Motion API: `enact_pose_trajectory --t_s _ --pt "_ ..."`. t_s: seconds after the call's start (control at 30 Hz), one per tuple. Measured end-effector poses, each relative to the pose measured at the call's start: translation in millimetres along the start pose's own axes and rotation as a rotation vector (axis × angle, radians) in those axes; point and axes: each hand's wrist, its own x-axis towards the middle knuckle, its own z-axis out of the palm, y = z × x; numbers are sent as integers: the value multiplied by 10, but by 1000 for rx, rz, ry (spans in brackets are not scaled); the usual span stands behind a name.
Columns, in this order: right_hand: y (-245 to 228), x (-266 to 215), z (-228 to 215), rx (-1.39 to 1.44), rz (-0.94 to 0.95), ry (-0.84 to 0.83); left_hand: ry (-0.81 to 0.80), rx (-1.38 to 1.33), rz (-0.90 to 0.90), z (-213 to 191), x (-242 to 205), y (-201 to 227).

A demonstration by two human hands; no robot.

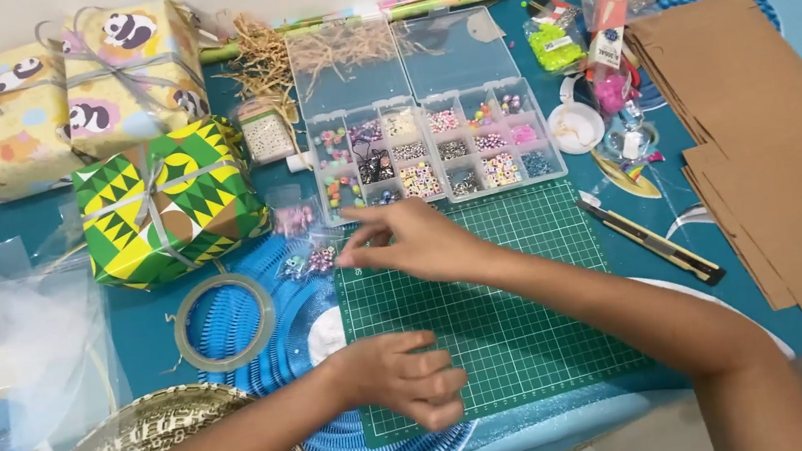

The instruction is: The person assembles a small cardboard box by folding it along pre-scored lines, then fills it with shredded paper and small packets of jewelry beads.

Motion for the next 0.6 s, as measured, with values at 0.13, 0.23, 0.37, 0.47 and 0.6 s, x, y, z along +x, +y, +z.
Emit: enact_pose_trajectory --t_s 0.13,0.23,0.37,0.47,0.6 --pt "258 -441 -296 -51 -58 118 -25 2 -56 -25 32 -27" --pt "788 -950 -803 -195 -54 411 -52 -48 -75 -11 45 -21" --pt "2017 -1587 -1713 -810 220 910 -98 -99 -98 -88 120 -61" --pt "2743 -1776 -2223 -872 304 949 -111 -129 -127 -99 136 -64" --pt "2552 -1707 -2293 -683 573 859 -136 -180 -205 -148 172 -106"
